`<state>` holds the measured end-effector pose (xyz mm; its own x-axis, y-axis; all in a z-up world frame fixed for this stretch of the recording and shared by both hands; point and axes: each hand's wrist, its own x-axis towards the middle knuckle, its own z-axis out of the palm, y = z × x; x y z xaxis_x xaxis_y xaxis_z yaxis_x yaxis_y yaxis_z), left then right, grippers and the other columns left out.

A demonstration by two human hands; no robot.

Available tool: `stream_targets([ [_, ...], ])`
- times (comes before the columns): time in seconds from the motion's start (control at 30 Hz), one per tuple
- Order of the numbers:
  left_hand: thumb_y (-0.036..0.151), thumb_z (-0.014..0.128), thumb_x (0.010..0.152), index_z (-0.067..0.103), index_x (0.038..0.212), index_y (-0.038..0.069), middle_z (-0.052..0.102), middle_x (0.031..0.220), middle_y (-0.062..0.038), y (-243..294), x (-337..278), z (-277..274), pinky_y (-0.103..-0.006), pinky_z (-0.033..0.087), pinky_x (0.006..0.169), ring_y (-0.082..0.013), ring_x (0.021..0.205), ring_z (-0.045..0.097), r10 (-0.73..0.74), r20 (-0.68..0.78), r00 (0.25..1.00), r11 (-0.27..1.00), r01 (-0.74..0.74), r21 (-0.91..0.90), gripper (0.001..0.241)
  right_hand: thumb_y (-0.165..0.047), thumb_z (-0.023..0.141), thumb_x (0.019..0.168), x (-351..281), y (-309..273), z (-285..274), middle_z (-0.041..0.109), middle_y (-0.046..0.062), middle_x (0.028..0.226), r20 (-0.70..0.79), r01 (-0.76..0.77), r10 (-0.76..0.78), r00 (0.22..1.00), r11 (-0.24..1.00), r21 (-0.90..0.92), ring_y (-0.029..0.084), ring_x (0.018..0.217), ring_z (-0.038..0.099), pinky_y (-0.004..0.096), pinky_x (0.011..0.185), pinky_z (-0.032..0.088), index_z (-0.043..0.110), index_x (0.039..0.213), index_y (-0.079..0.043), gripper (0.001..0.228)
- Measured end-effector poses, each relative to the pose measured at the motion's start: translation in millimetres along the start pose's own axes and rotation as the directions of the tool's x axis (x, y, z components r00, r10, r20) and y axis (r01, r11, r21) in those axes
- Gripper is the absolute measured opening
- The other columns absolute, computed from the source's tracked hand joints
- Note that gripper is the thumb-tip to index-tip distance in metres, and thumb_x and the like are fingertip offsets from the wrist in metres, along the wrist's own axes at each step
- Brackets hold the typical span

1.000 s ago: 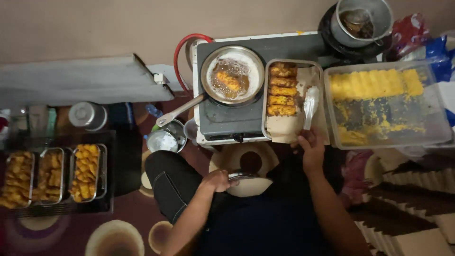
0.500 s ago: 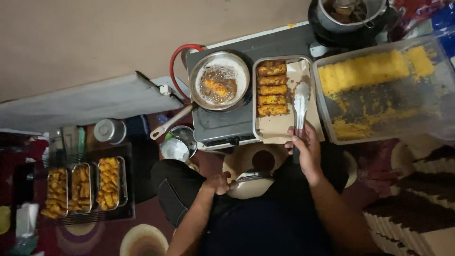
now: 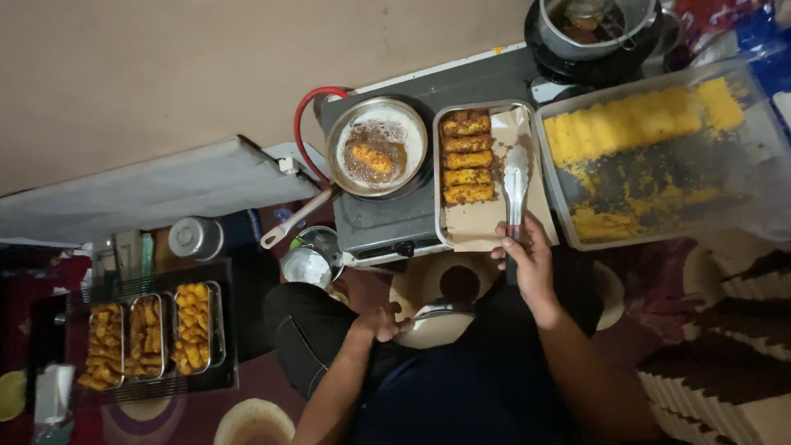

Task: Frying food items in a pan and transferring them to a tray using tongs

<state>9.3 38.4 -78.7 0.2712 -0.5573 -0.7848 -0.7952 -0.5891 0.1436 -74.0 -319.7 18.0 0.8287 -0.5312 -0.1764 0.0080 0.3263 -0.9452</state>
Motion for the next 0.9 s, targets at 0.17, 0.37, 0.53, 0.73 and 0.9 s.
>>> stream_targets([
  [0.17,0.063,0.049,0.094,0.049,0.147,0.028,0.071,0.123,-0.015,14,9,-4,-0.0459,0.058,0.085,-0.0333,0.103,0.072,-0.191,0.023,0.981,0.941,0.19,-0.279,0.063,-0.017,0.069,0.096,-1,-8,3,0.07,0.019,0.12,-0.008,0.008,-0.008,1.0,0.999,-0.038,0.024,0.074,0.075,0.03,0.051,0.061,0.041,0.154,-0.013,0.064],
  [0.37,0.062,0.053,0.092,0.072,0.123,0.014,0.073,0.126,-0.014,25,-11,-28,-0.0411,0.057,0.1,-0.0317,0.12,0.068,-0.136,0.0,0.991,0.854,0.117,-0.508,0.061,-0.021,0.07,0.097,5,0,-2,0.069,0.019,0.12,0.008,0.008,-0.007,1.0,0.997,-0.074,0.025,0.074,0.074,0.03,0.051,0.061,0.039,0.154,-0.009,0.066],
  [0.53,0.043,0.068,0.084,0.074,0.113,0.004,0.074,0.114,-0.022,24,-35,-34,-0.0461,0.06,0.093,-0.0383,0.115,0.069,-0.148,-0.121,0.981,0.82,0.054,-0.57,0.049,-0.012,0.068,0.1,12,16,-11,0.07,0.017,0.119,-0.027,0.0,-0.003,1.0,0.994,-0.111,0.027,0.073,0.075,0.033,0.05,0.062,0.052,0.141,-0.001,0.045],
  [0.73,0.051,0.062,0.084,0.071,0.12,0.0,0.071,0.12,-0.025,24,-16,-25,-0.0487,0.057,0.098,-0.0375,0.117,0.068,-0.152,-0.159,0.975,0.818,0.034,-0.574,0.063,-0.011,0.065,0.105,9,8,-10,0.066,0.024,0.121,-0.024,0.075,-0.083,0.996,0.971,-0.228,0.034,0.073,0.071,0.04,0.052,0.058,0.048,0.139,0.003,0.041],
  [0.9,0.047,0.064,0.083,0.07,0.122,0.004,0.073,0.118,-0.021,25,-8,-15,-0.0492,0.058,0.095,-0.0377,0.116,0.068,-0.123,-0.199,0.972,0.819,-0.014,-0.574,0.058,-0.016,0.069,0.102,13,17,-13,0.065,0.02,0.122,-0.047,0.074,-0.086,0.995,0.971,-0.225,0.031,0.075,0.07,0.039,0.052,0.057,0.044,0.141,-0.001,0.049],
])
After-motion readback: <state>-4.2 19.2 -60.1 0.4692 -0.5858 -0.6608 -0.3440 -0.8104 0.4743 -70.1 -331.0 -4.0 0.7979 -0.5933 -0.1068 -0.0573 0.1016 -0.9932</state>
